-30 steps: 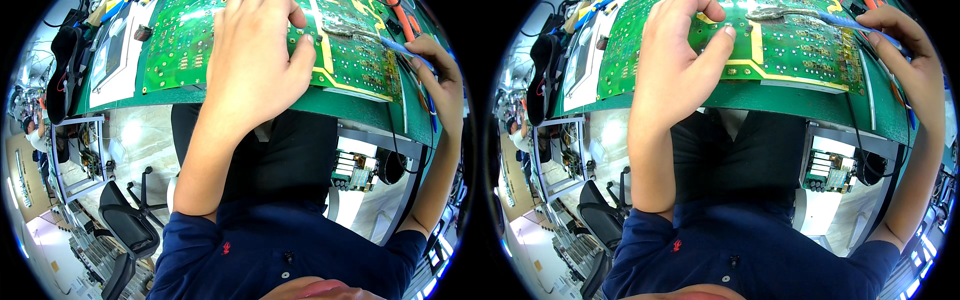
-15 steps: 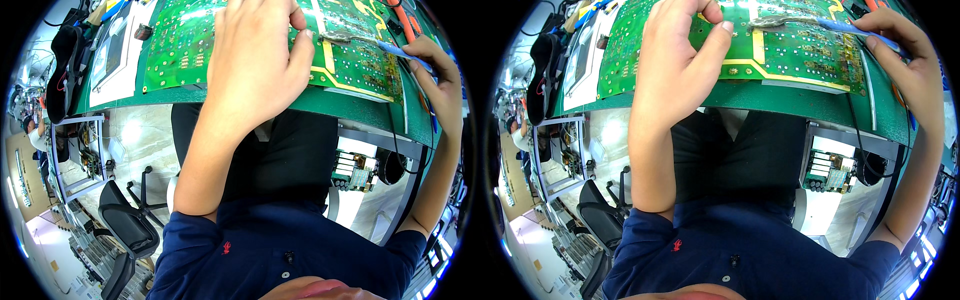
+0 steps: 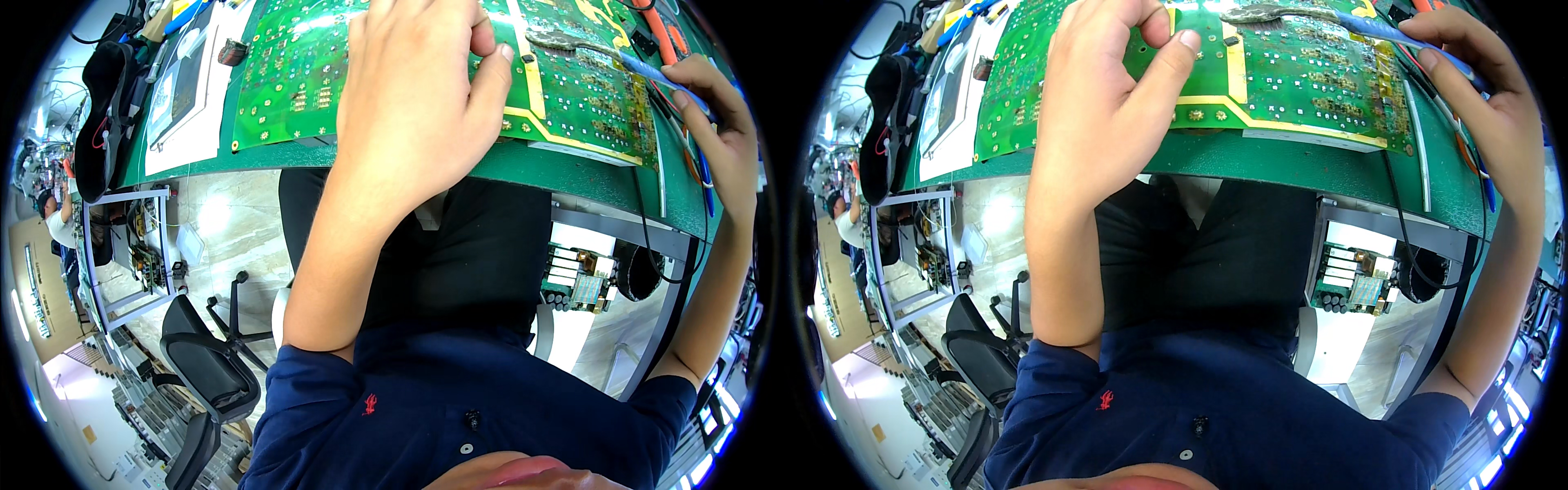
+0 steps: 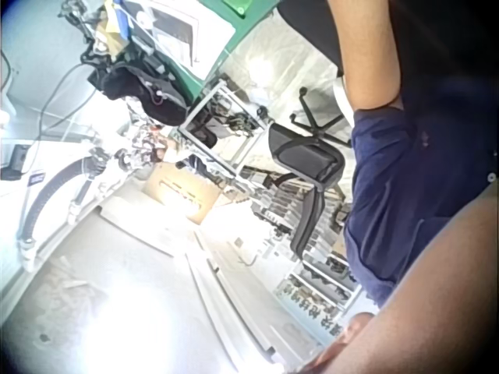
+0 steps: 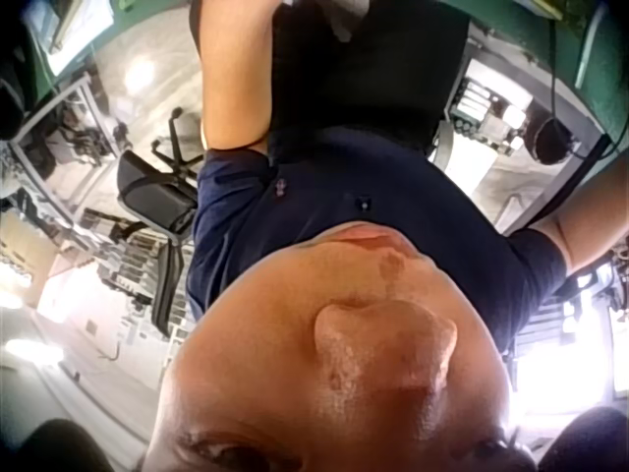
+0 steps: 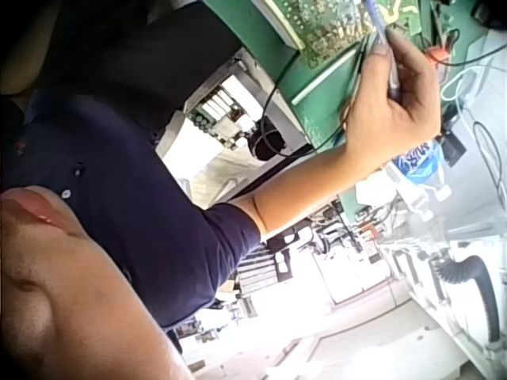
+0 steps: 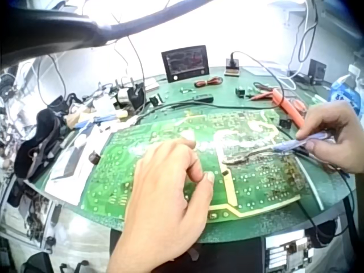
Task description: The person uses tweezers to position a component on a large green circuit board and then applies a soldering iron to secure it. They then use a brush to clean the soldered area and continue working on other parts of the board.
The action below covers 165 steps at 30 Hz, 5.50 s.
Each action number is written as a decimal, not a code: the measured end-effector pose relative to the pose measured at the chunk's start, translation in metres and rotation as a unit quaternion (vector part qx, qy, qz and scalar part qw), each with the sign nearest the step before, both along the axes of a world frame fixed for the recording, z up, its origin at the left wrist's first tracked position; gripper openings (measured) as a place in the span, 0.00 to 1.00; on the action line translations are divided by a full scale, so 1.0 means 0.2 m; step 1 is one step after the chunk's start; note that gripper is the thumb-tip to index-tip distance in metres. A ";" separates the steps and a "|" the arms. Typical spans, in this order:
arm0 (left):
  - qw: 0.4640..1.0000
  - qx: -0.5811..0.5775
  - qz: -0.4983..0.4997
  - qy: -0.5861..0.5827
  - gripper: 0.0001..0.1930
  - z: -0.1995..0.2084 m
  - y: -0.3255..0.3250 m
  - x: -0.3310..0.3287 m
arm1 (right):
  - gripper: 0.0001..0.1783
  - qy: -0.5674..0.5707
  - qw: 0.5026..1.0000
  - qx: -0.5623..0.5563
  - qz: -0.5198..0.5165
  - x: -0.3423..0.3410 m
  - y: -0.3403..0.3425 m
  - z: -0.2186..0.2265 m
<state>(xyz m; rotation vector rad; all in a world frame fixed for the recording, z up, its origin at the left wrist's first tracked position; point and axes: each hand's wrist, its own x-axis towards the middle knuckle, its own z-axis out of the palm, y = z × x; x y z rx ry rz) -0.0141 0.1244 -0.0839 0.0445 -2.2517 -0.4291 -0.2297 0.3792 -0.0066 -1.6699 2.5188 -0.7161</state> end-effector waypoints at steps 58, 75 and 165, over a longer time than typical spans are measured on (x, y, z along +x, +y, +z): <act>0.996 0.064 0.000 -0.054 0.12 0.04 0.01 0.04 | 0.14 -0.105 0.994 -0.001 -0.035 0.05 -0.01 -0.03; 0.997 0.051 0.003 -0.059 0.09 0.04 0.01 0.03 | 0.14 -0.076 0.997 0.000 -0.008 0.01 0.01 -0.03; 0.963 -0.179 0.042 -0.197 0.07 0.24 -0.50 -0.14 | 0.10 -0.059 0.987 -0.143 -0.051 -0.09 -0.05 -0.04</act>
